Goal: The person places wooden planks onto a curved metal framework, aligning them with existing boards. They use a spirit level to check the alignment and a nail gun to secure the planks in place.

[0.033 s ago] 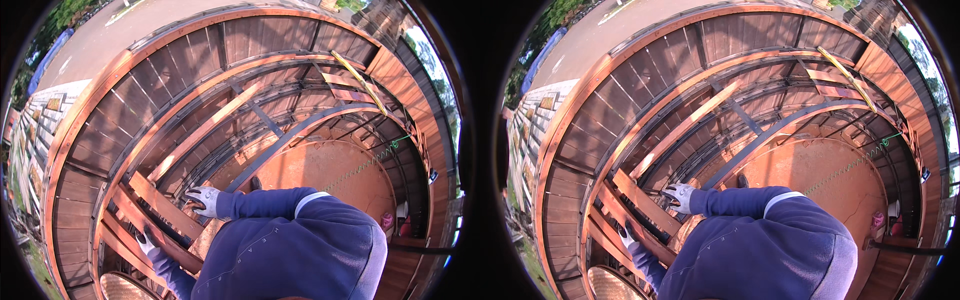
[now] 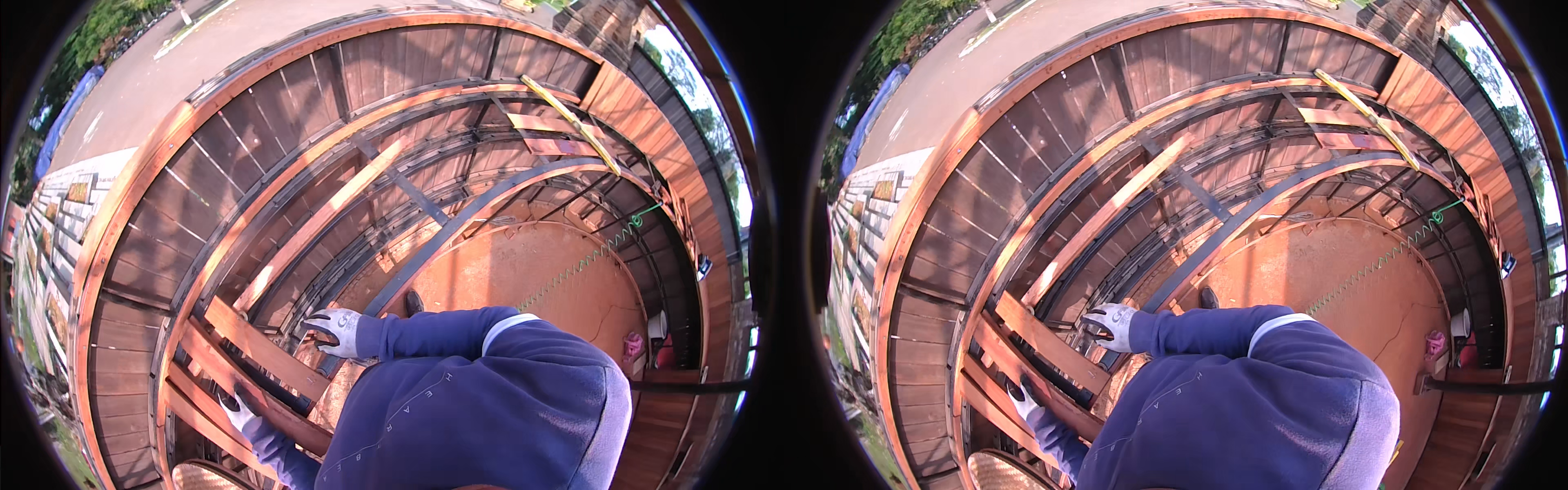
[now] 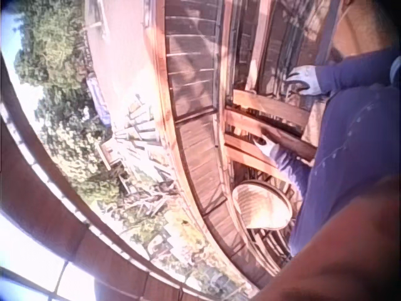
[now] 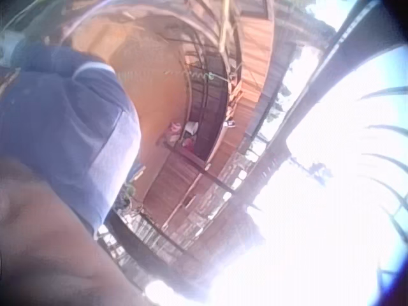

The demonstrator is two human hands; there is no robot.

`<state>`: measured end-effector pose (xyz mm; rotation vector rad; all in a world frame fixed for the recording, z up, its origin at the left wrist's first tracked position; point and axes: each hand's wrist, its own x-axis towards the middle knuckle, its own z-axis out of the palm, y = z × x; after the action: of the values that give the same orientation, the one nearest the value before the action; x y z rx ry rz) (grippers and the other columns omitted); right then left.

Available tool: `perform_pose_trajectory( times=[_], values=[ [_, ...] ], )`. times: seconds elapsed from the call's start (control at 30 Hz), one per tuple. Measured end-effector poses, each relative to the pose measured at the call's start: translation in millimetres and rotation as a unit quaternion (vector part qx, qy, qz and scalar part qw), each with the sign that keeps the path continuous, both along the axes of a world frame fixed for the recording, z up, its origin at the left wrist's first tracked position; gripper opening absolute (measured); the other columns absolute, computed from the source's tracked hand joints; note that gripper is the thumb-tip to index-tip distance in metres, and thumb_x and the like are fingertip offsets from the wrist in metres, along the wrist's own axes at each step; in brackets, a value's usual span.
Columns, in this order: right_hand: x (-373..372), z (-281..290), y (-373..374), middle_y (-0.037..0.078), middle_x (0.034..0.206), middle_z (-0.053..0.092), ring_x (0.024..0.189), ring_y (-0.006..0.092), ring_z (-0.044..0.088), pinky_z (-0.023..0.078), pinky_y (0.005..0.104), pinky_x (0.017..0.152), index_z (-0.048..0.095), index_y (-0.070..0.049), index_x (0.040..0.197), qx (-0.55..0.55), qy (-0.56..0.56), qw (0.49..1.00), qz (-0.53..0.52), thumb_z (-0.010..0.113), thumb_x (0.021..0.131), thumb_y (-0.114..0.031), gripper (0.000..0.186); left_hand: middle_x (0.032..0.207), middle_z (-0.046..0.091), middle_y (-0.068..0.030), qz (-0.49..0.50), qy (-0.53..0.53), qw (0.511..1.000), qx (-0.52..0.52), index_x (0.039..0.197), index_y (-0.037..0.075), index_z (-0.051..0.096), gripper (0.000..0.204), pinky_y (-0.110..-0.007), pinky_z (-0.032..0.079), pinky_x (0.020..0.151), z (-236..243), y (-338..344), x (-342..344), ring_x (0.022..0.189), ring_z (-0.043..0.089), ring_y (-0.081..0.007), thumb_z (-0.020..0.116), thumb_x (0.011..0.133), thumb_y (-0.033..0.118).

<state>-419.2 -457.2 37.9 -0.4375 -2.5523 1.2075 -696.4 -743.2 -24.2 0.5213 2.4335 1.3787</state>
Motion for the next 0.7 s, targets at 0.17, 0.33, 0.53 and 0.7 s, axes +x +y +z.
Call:
perform_pose_trajectory(
  times=[0.17,0.33,0.53,0.7],
  values=[
    [109,17,56,0.018,0.113,0.062,0.103,0.035,0.061,0.051,0.0417,0.088,0.053,-0.009,0.133,-0.042,-0.029,0.986,-0.159,0.064,0.087,-0.024,0.05,0.126,0.057,-0.0215,-0.029,0.348,0.932,-0.095,0.13,-0.005,0.049,0.049,-0.04,0.045,0.1,100,63,33,0.115,0.056,-0.0352,0.061,0.092,0.024],
    [200,8,84,0.017,0.11,0.063,0.098,0.0341,0.063,0.051,0.0409,0.087,0.053,-0.009,0.132,-0.07,-0.037,0.963,-0.259,0.065,0.086,-0.028,0.051,0.128,0.058,-0.0183,-0.036,0.343,0.932,0.113,0.137,-0.005,0.046,0.052,-0.034,0.047,0.098,132,181,74,0.112,0.059,-0.0251,0.066,0.091,0.012],
    [317,-6,116,0.017,0.11,0.065,0.098,0.0309,0.065,0.052,0.0401,0.087,0.054,-0.01,0.131,-0.113,-0.049,0.955,-0.268,0.065,0.087,-0.029,0.049,0.118,0.059,-0.0142,-0.252,0.198,0.931,0.176,0.136,-0.003,0.05,0.045,-0.031,0.048,0.092,153,353,246,0.102,0.06,-0.0209,0.058,0.092,-0.001],
    [439,-11,156,0.017,0.108,0.065,0.096,0.0315,0.065,0.052,0.0404,0.086,0.056,-0.008,0.127,-0.087,-0.067,0.915,-0.389,0.064,0.088,-0.03,0.046,0.11,0.063,-0.0127,-0.417,0.026,0.89,0.183,0.133,-0.002,0.052,0.044,-0.032,0.05,0.087,141,451,399,0.098,0.063,-0.0198,0.057,0.09,0.005]
  ],
)
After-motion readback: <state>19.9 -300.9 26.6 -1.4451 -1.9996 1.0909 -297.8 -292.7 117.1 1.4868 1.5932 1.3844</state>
